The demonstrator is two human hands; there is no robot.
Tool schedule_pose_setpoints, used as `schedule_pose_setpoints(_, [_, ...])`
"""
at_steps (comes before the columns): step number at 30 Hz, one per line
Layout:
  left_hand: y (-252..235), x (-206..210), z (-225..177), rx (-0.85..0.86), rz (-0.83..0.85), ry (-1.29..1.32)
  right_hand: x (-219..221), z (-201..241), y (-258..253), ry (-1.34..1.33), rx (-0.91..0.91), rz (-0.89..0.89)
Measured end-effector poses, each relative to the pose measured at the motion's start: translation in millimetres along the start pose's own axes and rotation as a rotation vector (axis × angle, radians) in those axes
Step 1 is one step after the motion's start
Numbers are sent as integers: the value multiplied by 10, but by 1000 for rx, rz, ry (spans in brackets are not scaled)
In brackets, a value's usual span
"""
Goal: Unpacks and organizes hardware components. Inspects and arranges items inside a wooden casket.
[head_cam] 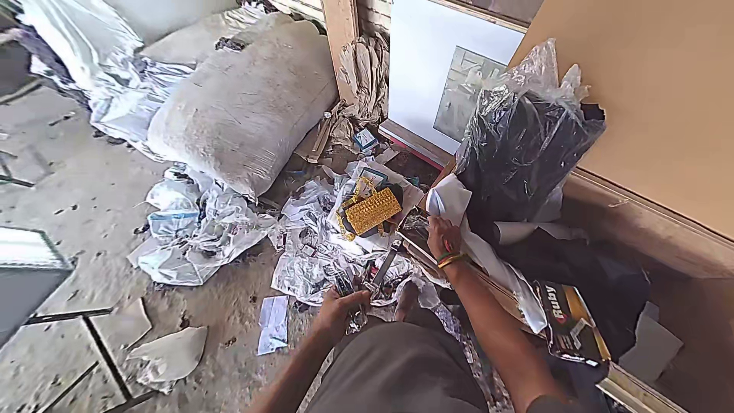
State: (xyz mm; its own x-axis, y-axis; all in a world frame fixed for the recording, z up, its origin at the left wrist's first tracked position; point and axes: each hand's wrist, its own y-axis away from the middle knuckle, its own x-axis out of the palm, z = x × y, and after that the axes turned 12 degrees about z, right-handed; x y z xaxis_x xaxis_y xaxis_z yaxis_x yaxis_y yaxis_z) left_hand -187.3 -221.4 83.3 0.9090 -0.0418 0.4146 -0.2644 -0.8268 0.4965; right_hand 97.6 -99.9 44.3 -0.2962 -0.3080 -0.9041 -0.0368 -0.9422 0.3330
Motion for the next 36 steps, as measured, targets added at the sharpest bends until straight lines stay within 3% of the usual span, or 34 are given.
schedule_pose_setpoints(3, [-10,7,46,-19,9,18,120,-11,-52,17,12,-125])
schedule_pose_setpoints(9, [-23,55,35,-40,71,17,-10,72,-125,-30,126,3])
schedule_pose_setpoints(12, [-51,87,29,-48,68,28,8,81,-153,13,100,-5])
schedule_pose_setpoints(17, [-70,123,32,-52,47,34,162,-48,-102,-36,2,-158])
schedule_pose_setpoints(22, [-87,156,-15,-29,63,3,210,-166,317,-228,-23,-498])
schedule_pose_setpoints(24, [-101,171,-31,-18,79,-38,186,-149,560,-352,-35,-555])
schedule_pose_setpoints(26, [-56,173,-42,-30,111,-42,178,-36,874,-636,-17,-427])
schedule_pose_setpoints(29, [-64,232,-125,-18,225,-1,10,194,1165,-1312,35,87])
schedule_pose_setpoints(31, [-74,294,-158,-13,293,46,-8,278,1268,-1586,-65,347])
schedule_pose_setpoints(33, [-86,345,-168,4,368,82,-35,365,1309,-1700,-224,446])
schedule_pose_setpoints(36, [-91,403,-173,-6,453,117,-95,492,1259,-1847,-285,327])
